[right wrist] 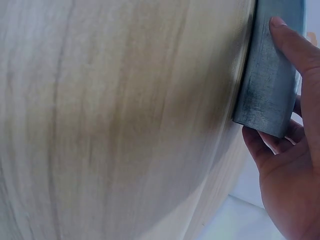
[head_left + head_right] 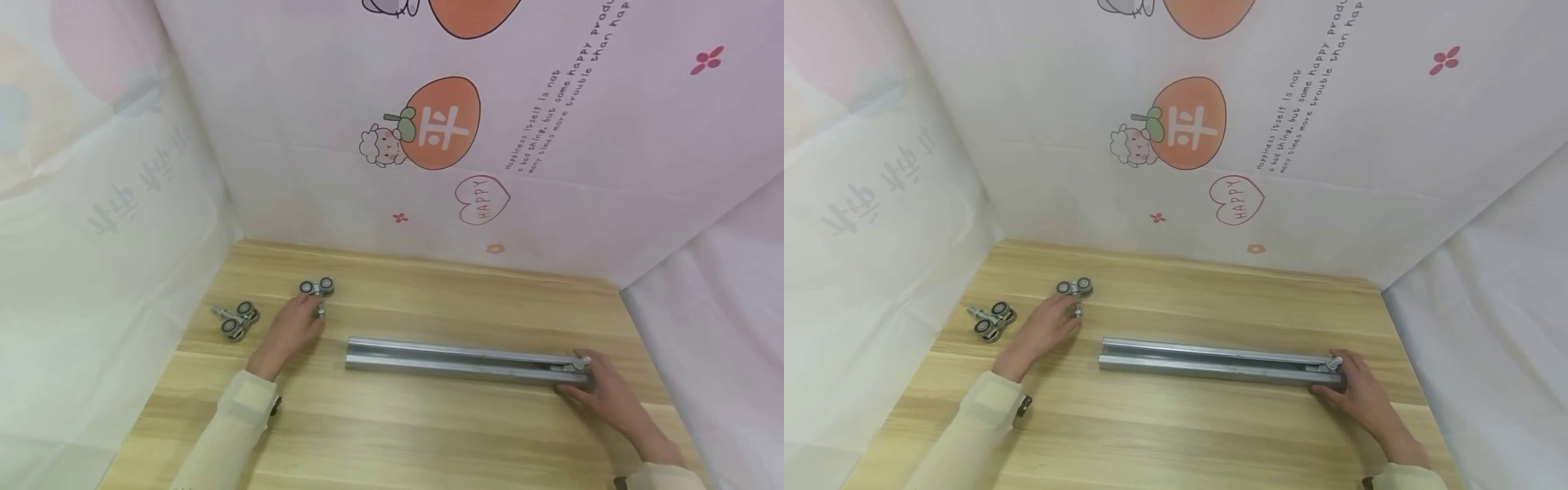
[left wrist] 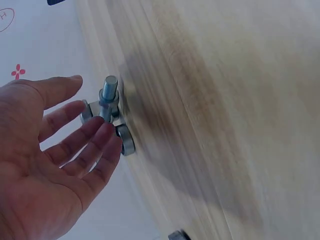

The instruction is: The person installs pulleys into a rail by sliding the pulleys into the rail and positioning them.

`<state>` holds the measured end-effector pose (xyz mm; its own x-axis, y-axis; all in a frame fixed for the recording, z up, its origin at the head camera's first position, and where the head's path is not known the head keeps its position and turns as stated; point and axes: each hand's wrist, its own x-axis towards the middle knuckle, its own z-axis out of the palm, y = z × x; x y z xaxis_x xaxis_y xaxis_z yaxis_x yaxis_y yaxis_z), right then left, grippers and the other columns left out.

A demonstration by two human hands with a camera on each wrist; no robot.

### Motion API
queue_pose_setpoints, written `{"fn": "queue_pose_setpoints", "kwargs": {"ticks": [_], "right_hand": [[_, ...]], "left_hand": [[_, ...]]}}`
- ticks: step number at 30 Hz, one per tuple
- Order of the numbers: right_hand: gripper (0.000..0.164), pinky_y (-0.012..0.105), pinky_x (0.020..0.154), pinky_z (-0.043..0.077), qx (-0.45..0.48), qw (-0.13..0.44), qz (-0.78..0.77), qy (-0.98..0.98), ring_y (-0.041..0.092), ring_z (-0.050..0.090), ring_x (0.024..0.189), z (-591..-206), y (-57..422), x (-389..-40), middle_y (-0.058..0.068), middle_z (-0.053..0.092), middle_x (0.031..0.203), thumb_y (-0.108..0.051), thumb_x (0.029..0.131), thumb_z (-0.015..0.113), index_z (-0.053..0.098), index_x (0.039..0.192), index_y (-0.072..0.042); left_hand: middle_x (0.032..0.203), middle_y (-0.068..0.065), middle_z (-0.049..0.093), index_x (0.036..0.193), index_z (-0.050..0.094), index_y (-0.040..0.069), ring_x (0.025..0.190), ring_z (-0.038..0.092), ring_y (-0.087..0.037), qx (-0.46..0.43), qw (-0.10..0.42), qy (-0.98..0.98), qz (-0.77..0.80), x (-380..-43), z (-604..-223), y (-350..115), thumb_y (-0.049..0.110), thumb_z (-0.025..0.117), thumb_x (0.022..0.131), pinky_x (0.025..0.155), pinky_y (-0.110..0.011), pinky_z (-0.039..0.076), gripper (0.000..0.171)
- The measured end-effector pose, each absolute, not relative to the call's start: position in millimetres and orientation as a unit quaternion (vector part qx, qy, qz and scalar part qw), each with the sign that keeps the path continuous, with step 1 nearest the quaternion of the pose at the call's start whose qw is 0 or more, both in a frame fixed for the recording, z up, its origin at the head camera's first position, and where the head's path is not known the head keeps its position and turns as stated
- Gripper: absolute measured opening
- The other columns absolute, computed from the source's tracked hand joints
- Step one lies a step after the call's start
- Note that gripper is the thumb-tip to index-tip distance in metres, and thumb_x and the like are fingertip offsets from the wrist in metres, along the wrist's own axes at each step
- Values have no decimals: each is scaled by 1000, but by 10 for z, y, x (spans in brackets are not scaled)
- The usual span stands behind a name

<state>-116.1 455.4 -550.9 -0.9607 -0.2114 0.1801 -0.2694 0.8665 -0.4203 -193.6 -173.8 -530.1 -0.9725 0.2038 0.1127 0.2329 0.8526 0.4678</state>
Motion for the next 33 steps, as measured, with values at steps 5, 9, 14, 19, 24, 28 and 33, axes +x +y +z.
{"fn": "queue_pose_setpoints", "kwargs": {"ticks": [5,9,14,19,24,28,33], "right_hand": [[88,74,91,35,122,67,222,-965,56,43,118,-5525,4549,-1156,35,43,136,-41,70,82,47,135,7],[87,74,90,36,119,73,218,-966,56,44,117,-5534,4541,-1151,33,44,135,-41,70,82,48,135,7],[86,73,90,37,118,77,219,-965,55,45,116,-5532,4526,-1144,33,45,134,-40,70,82,48,134,7],[86,73,89,38,116,80,214,-967,55,46,114,-5529,4516,-1139,32,45,133,-40,70,82,48,134,7],[87,74,89,38,117,87,210,-967,54,47,112,-5533,4505,-1135,32,46,132,-38,70,83,48,135,7],[87,73,88,38,121,95,213,-965,54,48,111,-5548,4508,-1140,32,46,130,-36,68,84,48,134,8],[88,73,90,38,120,95,214,-965,54,47,113,-5551,4507,-1143,32,46,130,-36,68,84,47,134,9]], "left_hand": [[127,-24,58,128,61,2,114,56,-40,-102,23,-965,-241,-1970,-5312,-1694,20,67,87,98,-55,46,45],[123,-22,60,126,63,3,108,58,-38,-87,14,-968,-233,-1990,-5320,-1669,21,68,87,95,-53,49,43],[118,-24,61,121,66,3,102,60,-39,-79,6,-973,-219,-2011,-5347,-1638,22,69,85,89,-53,51,40],[116,-23,64,115,69,4,104,60,-39,-74,8,-975,-211,-2027,-5386,-1607,24,71,84,91,-53,51,37],[110,-20,67,110,72,4,101,62,-37,-65,25,-971,-227,-2023,-5390,-1579,21,72,82,89,-52,51,32],[109,-19,69,108,71,3,99,64,-36,-48,25,-967,-247,-2017,-5367,-1560,18,73,82,87,-50,53,31],[107,-18,71,106,72,3,96,66,-35,-38,33,-966,-253,-2020,-5378,-1540,17,73,82,82,-47,56,28]]}}
